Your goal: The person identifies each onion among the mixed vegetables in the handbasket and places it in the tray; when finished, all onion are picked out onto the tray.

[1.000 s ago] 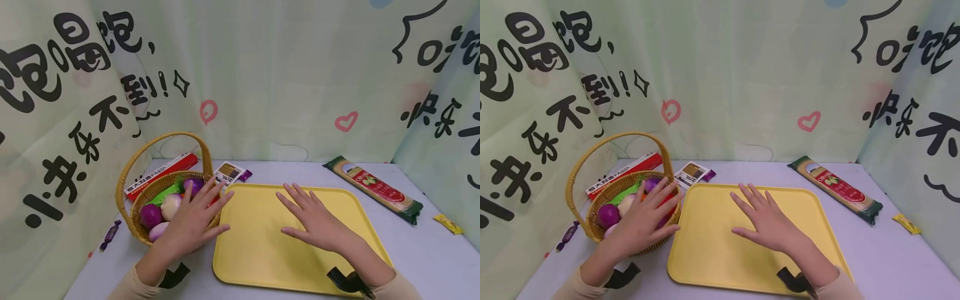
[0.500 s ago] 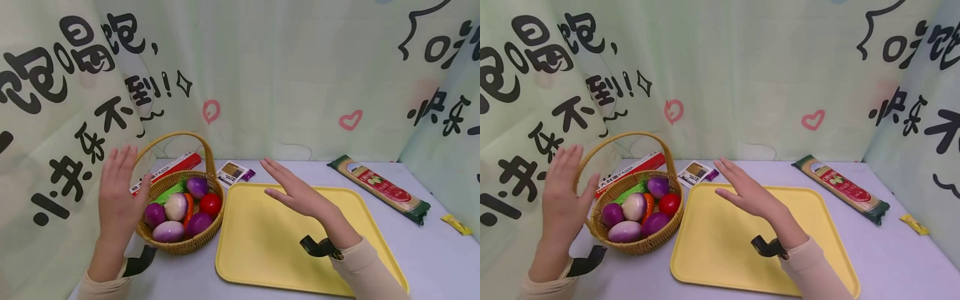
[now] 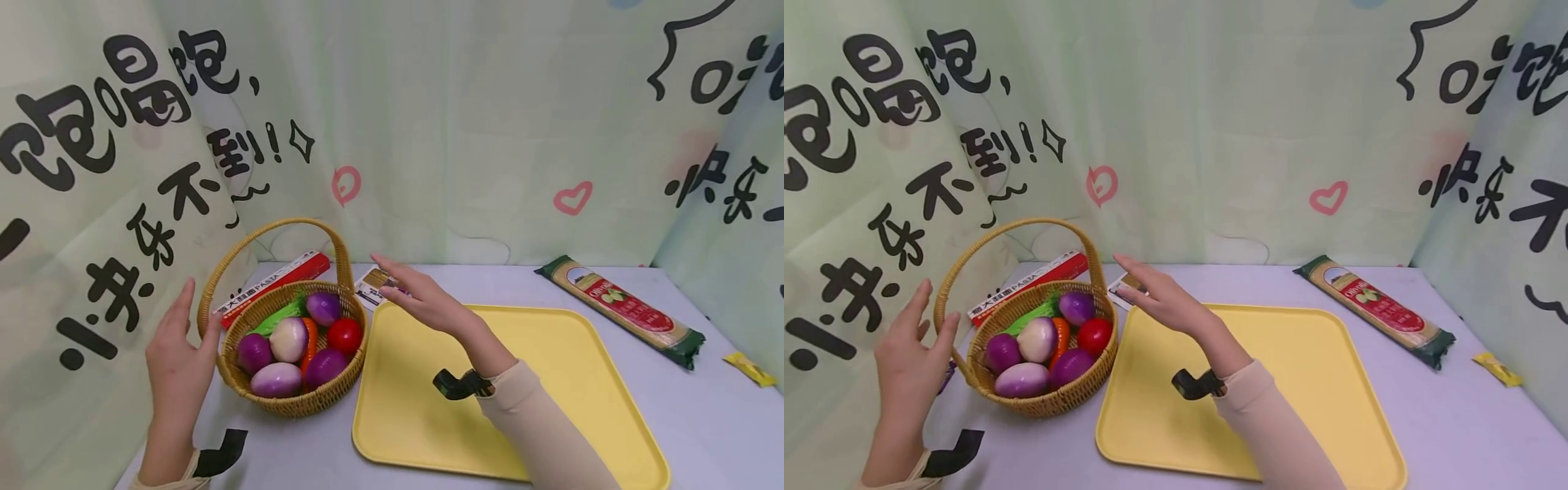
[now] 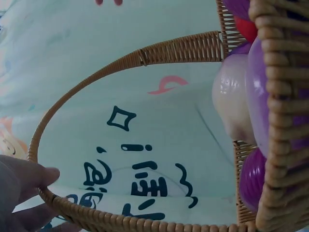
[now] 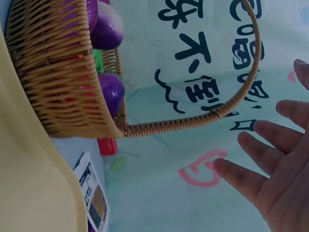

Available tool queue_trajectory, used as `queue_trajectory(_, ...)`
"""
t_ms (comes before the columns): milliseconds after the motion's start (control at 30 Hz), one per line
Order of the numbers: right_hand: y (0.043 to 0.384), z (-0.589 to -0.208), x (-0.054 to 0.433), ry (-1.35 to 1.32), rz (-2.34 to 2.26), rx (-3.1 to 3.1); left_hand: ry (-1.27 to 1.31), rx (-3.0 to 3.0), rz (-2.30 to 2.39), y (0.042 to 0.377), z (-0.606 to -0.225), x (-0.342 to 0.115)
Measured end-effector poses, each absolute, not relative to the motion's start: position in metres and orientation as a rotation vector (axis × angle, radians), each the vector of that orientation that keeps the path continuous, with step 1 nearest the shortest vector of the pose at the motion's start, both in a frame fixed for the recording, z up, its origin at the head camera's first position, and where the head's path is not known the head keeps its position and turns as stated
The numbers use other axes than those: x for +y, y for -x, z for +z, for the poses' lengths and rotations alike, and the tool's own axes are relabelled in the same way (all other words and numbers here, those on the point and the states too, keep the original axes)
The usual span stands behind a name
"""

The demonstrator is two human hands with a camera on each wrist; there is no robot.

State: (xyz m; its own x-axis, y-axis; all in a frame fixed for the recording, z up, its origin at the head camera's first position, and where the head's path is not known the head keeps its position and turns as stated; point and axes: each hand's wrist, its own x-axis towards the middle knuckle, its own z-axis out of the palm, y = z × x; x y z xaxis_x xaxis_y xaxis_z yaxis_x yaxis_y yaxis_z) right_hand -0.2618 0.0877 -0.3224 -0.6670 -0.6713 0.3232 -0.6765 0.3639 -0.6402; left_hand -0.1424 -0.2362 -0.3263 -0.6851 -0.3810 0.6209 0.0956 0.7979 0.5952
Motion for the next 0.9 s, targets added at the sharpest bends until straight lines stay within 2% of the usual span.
queue_trajectory(467, 0.28, -0.33, -0.002, -1.344, 1.476, -2.671, -0.282, -2.266, -0.744, 0.139, -0.327, -0.234)
queue_trajectory(667, 0.286, -0.341, -0.032, -1.357, 1.418, -2.77, -0.274, -2.302, -0.735, 0.138, -0.325, -0.235)
queue_trajectory(900, 0.295, -0.356, -0.057, -1.55, 1.264, -2.805, -0.275, -2.373, -0.763, 0.138, -0.32, -0.233)
